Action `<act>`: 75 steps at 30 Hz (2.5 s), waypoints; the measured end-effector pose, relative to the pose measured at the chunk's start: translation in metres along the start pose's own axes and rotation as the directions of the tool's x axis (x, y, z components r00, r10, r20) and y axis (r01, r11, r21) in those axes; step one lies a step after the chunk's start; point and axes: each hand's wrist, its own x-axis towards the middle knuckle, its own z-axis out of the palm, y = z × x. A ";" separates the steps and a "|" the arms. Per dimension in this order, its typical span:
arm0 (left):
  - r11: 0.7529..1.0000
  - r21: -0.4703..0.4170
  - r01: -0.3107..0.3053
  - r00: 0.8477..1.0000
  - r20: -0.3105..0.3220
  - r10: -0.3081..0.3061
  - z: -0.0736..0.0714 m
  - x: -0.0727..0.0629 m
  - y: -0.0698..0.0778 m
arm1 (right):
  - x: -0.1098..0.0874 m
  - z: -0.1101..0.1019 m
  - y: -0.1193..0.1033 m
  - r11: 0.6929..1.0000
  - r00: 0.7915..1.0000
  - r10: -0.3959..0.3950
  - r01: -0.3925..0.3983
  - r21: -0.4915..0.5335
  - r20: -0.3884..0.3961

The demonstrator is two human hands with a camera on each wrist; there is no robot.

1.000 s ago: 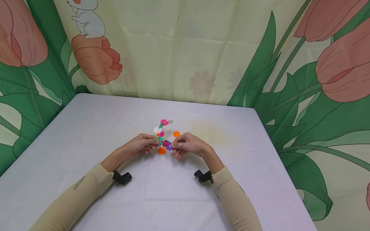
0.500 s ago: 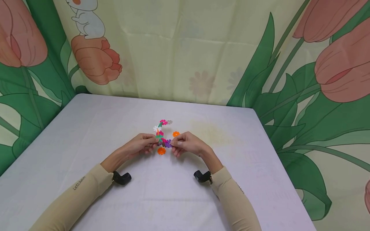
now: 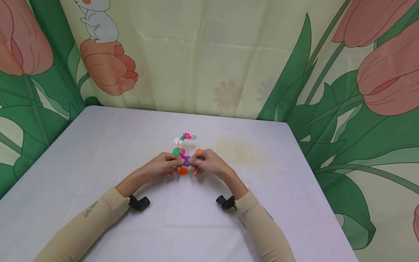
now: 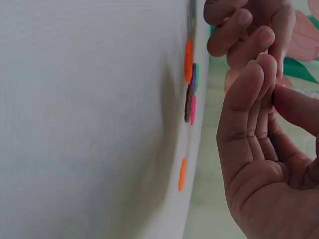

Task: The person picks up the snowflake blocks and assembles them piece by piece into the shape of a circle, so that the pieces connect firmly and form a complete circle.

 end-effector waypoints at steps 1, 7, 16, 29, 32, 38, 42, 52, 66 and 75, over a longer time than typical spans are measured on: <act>1.000 -0.003 0.000 1.000 -0.002 0.000 0.000 0.000 0.000 | 0.000 0.001 0.000 1.000 1.000 -0.001 0.001 -0.010 -0.001; 1.000 0.000 0.001 1.000 -0.008 -0.001 -0.002 0.000 -0.001 | -0.001 0.006 -0.001 0.997 1.000 -0.018 0.018 -0.073 -0.008; 1.000 -0.020 0.002 1.000 -0.030 -0.002 -0.003 0.002 -0.002 | -0.001 -0.008 0.000 0.992 0.999 0.008 -0.012 -0.127 -0.032; 0.997 -0.063 0.034 0.999 -0.027 -0.036 -0.006 0.004 0.001 | 0.020 -0.028 0.011 0.928 0.931 0.112 -0.223 -0.298 -0.347; 0.998 -0.060 0.035 0.999 -0.027 -0.036 -0.007 0.004 0.001 | 0.027 -0.029 0.011 0.915 0.931 0.102 -0.226 -0.334 -0.349; 0.998 -0.065 0.023 1.000 -0.015 -0.024 -0.006 0.003 0.001 | 0.036 -0.028 0.012 0.881 0.932 0.118 -0.257 -0.398 -0.342; 0.998 -0.058 0.019 1.000 -0.014 -0.020 -0.006 0.003 0.000 | 0.037 -0.026 0.010 0.866 0.930 0.112 -0.264 -0.424 -0.351; 0.999 -0.036 0.024 1.000 -0.015 -0.025 -0.007 0.002 0.000 | 0.031 -0.025 0.009 0.861 0.915 0.079 -0.263 -0.435 -0.397; 0.997 -0.061 0.041 0.999 -0.010 -0.042 -0.007 0.004 -0.001 | 0.006 -0.029 0.013 0.876 0.957 0.073 -0.196 -0.440 -0.281; 0.996 -0.084 0.041 0.999 -0.013 -0.042 -0.006 0.003 0.000 | 0.004 -0.029 0.007 0.895 0.975 -0.009 -0.091 -0.436 -0.222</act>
